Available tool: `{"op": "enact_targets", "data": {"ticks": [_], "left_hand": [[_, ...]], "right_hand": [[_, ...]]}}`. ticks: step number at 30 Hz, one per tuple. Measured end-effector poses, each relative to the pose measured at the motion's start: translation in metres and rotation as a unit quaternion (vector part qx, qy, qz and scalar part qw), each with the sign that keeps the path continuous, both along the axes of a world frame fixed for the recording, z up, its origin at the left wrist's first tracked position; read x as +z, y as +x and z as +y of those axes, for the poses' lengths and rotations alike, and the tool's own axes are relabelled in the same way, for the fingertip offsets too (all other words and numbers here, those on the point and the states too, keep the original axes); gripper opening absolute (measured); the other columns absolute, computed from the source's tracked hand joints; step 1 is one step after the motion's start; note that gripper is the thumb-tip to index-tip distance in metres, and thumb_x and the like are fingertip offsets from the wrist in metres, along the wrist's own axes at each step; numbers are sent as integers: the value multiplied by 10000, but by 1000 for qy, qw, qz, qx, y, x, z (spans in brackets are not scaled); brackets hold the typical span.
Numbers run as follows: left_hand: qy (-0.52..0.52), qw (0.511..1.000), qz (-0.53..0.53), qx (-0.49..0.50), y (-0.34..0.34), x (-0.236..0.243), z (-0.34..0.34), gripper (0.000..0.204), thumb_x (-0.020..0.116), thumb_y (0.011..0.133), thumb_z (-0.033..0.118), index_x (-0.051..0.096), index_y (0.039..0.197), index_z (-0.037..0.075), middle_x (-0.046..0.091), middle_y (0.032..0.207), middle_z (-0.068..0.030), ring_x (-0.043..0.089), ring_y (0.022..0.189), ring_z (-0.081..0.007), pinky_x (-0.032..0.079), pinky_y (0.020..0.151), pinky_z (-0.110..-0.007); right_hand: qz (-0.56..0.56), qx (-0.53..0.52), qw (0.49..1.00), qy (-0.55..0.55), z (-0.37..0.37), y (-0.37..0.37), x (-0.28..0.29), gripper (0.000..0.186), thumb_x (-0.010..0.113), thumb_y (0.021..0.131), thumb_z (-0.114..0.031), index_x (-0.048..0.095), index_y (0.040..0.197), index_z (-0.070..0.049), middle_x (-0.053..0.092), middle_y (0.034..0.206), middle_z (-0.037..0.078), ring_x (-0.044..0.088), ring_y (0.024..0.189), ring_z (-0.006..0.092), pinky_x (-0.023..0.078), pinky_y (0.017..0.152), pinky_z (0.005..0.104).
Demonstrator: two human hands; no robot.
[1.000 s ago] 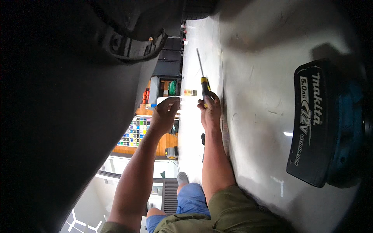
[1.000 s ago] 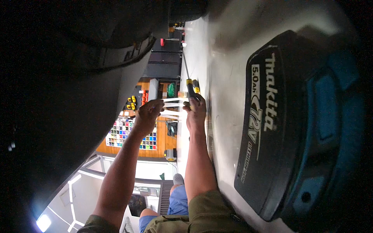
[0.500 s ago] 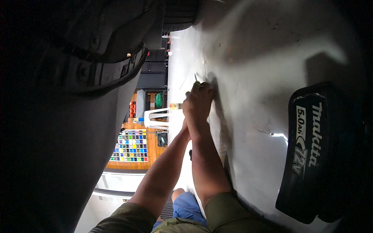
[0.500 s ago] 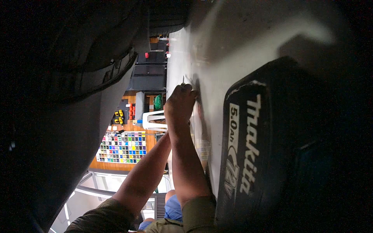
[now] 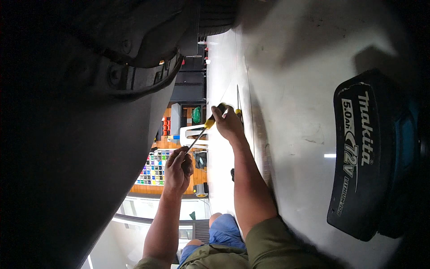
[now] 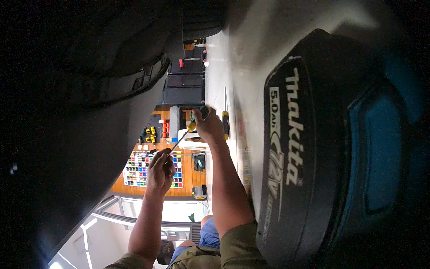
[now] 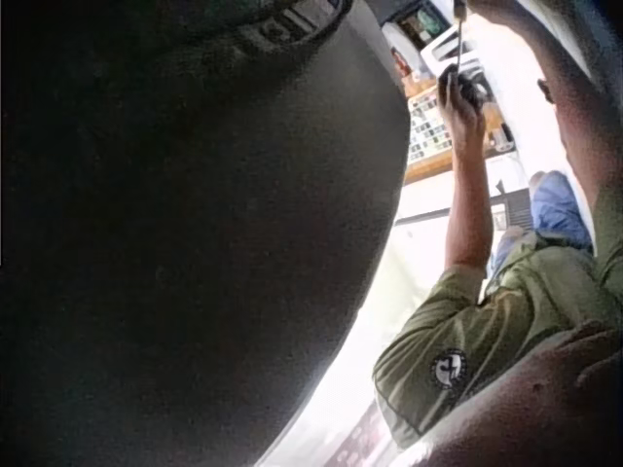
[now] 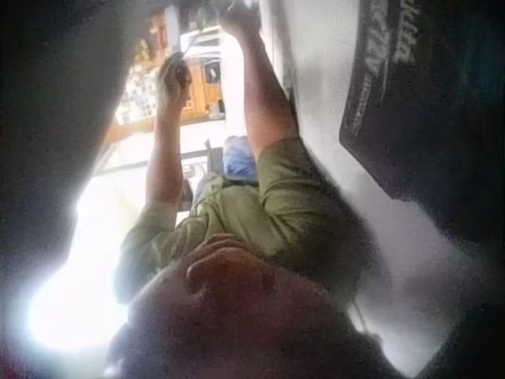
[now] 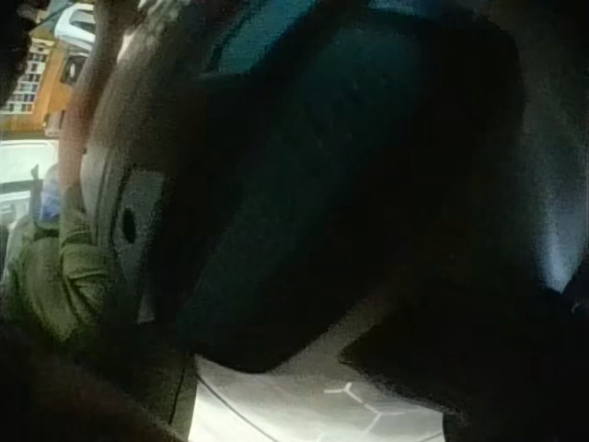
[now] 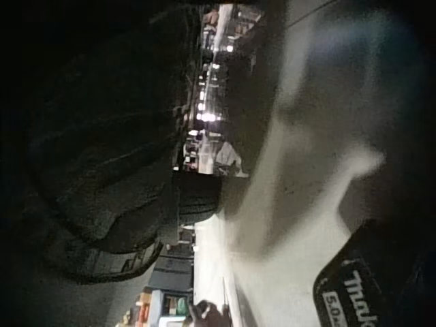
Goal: The person kneels under a white car and removes a black plastic wheel arch liner using a screwdriver and a cordless drill. They detach fasteners, pull the liner away from the wheel well, and place it on the floor.
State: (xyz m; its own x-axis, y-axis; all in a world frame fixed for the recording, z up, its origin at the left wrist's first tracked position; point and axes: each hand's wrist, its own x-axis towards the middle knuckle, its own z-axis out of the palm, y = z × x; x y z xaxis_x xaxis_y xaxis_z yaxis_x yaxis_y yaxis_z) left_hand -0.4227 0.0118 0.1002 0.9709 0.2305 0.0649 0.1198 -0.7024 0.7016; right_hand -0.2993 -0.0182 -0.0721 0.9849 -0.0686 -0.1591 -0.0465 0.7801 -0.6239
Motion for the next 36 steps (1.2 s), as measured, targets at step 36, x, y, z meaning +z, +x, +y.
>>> {"op": "enact_targets", "data": {"ticks": [36], "left_hand": [[-30,983,-101,-150,96,-4,-133,218,476,971,209,505,1077,21,576,919,-118,602,847,-217,524,763,-353]], "right_hand": [[106,-324,814,470,-105,-56,22,648,529,924,-435,291,1325,15,511,1034,165,638,846,177,566,566,238]]}}
